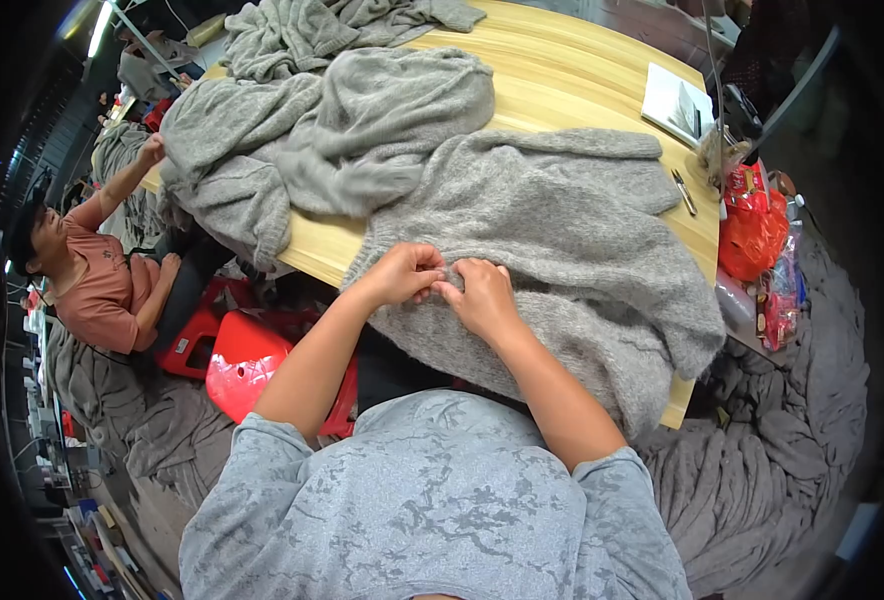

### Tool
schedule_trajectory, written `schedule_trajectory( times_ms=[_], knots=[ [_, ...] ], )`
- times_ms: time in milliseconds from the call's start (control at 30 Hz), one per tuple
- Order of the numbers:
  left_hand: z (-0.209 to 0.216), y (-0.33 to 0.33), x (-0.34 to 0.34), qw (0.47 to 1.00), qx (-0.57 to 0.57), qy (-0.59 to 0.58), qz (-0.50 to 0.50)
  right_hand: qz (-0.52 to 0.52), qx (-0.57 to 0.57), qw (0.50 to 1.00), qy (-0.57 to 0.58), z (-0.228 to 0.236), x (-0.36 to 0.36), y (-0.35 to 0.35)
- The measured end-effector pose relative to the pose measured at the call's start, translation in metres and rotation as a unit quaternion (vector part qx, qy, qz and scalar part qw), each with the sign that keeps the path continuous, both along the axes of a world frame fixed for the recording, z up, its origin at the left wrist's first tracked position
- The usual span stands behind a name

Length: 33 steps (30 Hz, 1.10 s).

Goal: Inspecting and removing loose threads from grey knitted sweaters on a factory table.

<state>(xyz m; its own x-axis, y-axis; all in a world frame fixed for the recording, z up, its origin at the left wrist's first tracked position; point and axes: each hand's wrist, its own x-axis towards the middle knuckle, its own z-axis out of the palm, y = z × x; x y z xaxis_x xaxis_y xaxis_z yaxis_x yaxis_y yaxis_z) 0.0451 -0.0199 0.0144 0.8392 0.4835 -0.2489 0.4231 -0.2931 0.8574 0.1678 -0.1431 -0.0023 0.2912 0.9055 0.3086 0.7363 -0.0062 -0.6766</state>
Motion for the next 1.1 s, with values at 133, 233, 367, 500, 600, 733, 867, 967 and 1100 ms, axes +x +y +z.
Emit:
schedule_trajectory(
  times_ms=[133, 233, 367, 500, 600, 733, 867, 967, 1100],
  knots=[
    [-0.002, 0.000, -0.006, 0.992, -0.116, -0.009, 0.039, -0.026, -0.144, 0.979, 0.142, 0.007, -0.002, 0.005],
    [0.003, 0.000, -0.007, 0.997, -0.078, 0.015, 0.007, -0.025, -0.076, 0.987, 0.140, -0.006, -0.003, 0.004],
    [-0.005, 0.001, -0.008, 0.992, -0.125, -0.008, 0.030, -0.023, -0.039, 0.987, 0.156, -0.008, -0.003, 0.004],
    [-0.020, -0.003, -0.007, 0.975, -0.206, -0.041, 0.073, -0.019, -0.010, 0.991, 0.130, -0.014, -0.002, 0.005],
    [-0.023, -0.009, -0.006, 0.971, -0.224, -0.024, 0.078, -0.022, 0.024, 0.994, 0.100, -0.015, -0.003, 0.003],
    [-0.024, -0.014, -0.006, 0.959, -0.263, -0.074, 0.072, -0.023, 0.046, 0.999, -0.006, -0.017, -0.004, 0.000],
    [-0.020, -0.017, -0.009, 0.970, -0.231, -0.066, 0.041, -0.020, 0.086, 0.994, -0.065, -0.018, -0.006, -0.008],
    [-0.011, -0.018, -0.010, 0.973, -0.219, -0.064, 0.022, -0.012, 0.067, 0.996, -0.063, -0.017, -0.002, -0.009],
    [-0.010, -0.019, -0.010, 0.985, -0.171, -0.023, 0.011, -0.001, 0.050, 0.998, -0.048, -0.012, 0.003, -0.012]
  ],
)
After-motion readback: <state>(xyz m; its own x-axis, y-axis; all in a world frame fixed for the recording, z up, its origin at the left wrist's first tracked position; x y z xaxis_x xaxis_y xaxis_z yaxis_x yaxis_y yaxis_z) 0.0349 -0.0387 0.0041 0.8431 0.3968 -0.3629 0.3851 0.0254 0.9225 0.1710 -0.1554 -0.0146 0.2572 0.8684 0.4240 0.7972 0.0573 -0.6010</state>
